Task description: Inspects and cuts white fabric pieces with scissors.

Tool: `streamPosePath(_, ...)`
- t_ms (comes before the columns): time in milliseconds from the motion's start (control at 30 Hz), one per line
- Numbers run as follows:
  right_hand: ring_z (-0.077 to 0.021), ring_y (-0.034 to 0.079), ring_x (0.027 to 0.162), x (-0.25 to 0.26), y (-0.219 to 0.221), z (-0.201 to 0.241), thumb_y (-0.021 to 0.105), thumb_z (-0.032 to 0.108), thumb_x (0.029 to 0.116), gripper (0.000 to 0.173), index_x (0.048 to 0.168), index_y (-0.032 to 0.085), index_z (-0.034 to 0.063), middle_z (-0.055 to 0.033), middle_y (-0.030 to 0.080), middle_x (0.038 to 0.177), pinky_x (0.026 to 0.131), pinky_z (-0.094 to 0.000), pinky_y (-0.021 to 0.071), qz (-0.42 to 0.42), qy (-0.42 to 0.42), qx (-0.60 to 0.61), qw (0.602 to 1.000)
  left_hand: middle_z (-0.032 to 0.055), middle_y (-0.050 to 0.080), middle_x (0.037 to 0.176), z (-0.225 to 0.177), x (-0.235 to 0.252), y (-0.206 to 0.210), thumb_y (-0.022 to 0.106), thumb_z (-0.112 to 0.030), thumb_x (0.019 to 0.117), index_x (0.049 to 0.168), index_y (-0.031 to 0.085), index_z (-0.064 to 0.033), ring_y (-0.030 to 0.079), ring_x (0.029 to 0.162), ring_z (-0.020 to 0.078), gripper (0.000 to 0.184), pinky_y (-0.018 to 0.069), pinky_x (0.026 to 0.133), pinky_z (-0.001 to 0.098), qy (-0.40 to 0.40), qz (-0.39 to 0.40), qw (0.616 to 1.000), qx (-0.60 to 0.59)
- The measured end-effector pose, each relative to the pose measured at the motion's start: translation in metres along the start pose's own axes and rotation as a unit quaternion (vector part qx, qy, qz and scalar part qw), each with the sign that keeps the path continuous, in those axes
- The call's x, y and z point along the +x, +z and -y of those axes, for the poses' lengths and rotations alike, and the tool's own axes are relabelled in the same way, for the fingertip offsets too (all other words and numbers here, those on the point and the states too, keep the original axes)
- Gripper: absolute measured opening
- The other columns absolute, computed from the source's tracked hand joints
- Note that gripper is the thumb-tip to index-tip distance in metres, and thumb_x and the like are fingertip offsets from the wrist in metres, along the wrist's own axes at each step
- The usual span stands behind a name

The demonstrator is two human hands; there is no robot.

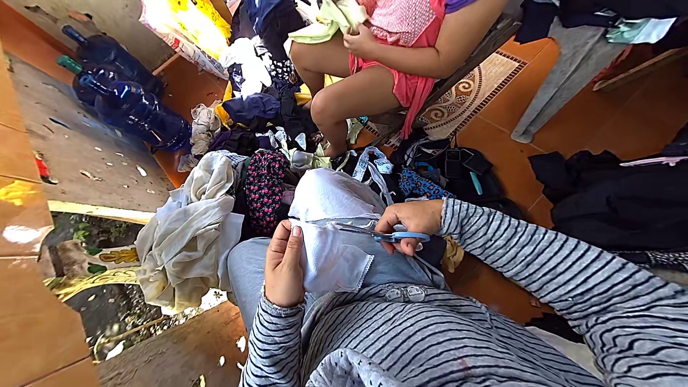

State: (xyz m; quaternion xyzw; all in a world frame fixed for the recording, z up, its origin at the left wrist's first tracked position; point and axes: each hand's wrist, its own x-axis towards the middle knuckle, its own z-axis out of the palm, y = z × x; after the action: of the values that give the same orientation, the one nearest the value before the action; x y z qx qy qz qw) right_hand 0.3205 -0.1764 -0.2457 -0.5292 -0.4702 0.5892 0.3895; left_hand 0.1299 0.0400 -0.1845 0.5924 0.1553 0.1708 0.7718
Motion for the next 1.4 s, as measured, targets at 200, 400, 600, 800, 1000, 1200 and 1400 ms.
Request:
streamPosePath(200,0.0060,0.054,0.056,-0.001,0.002,0.009,0.073,0.023,0.0843,0.019,0.083,0.067,0.0059,0.0077,0.066,0.071,0.051,-0.0133,0.0406,-0.004,0.009,-0.009,1.000,-0.0053,0.068,0.079,0.001,0.001,0.001,0.033,-0.005,0.1073,0.100,0.057,-0.0084,0.068,0.073,0.0022,0.025,0.0588,0.070,0.0210,-0.017,-0.025,1.000,0.005)
streamPosePath(400,0.0033,0.055,0.052,0.004,0.010,0.018,0.074,0.010,0.0804,0.016,0.070,0.062,0.0076,0.0069,0.065,0.063,0.049,-0.0157,0.0418,-0.040,0.031,-0.002,0.999,-0.0045,0.068,0.081,0.004,0.000,0.000,0.038,-0.005,0.1065,0.101,0.058,-0.0067,0.068,0.074,0.0033,0.021,0.0591,0.071,0.0223,0.003,-0.005,1.000,0.014)
streamPosePath(600,0.0031,0.055,0.053,0.005,0.009,0.018,0.076,0.012,0.0815,0.018,0.070,0.062,0.0078,0.0072,0.063,0.063,0.049,-0.0152,0.0414,-0.051,0.020,-0.002,0.999,-0.0042,0.068,0.078,-0.001,-0.001,-0.003,0.044,-0.004,0.1040,0.100,0.060,-0.0058,0.068,0.071,0.0033,0.017,0.0585,0.068,0.0214,0.026,-0.012,0.999,0.045)
streamPosePath(800,0.0033,0.054,0.053,0.009,0.011,0.021,0.080,0.015,0.0784,0.024,0.067,0.061,0.0082,0.0071,0.060,0.062,0.049,-0.0154,0.0406,-0.070,-0.002,-0.019,0.997,-0.0046,0.068,0.080,-0.002,-0.004,0.001,0.047,-0.004,0.1032,0.100,0.061,-0.0057,0.067,0.071,0.0031,0.014,0.0583,0.067,0.0212,0.043,0.018,0.998,0.049)
streamPosePath(1000,0.0029,0.055,0.054,0.004,0.014,0.015,0.079,0.014,0.0782,0.023,0.066,0.060,0.0082,0.0069,0.062,0.062,0.051,-0.0157,0.0427,-0.081,-0.002,0.003,0.997,-0.0020,0.071,0.083,-0.006,-0.004,-0.005,0.058,-0.001,0.0982,0.101,0.064,-0.0032,0.068,0.073,0.0047,0.007,0.0593,0.068,0.0219,0.048,0.017,0.998,0.045)
streamPosePath(1200,0.0064,0.052,0.054,0.007,0.018,0.020,0.080,0.018,0.0775,0.023,0.068,0.061,0.0091,0.0095,0.061,0.063,0.050,-0.0133,0.0397,-0.087,-0.026,0.003,0.996,-0.0022,0.070,0.083,-0.007,-0.006,0.003,0.062,0.000,0.0957,0.099,0.064,-0.0038,0.068,0.072,0.0039,0.006,0.0585,0.067,0.0208,0.047,0.027,0.997,0.045)
streamPosePath(1400,0.0058,0.053,0.057,0.006,0.020,0.012,0.079,0.022,0.0791,0.025,0.070,0.061,0.0079,0.0084,0.062,0.066,0.052,-0.0141,0.0403,-0.085,-0.029,-0.003,0.996,-0.0044,0.069,0.077,-0.010,-0.006,0.001,0.063,0.005,0.0913,0.114,0.053,-0.0039,0.067,0.067,0.0040,0.027,0.0576,0.065,0.0210,0.052,0.026,0.998,0.030)
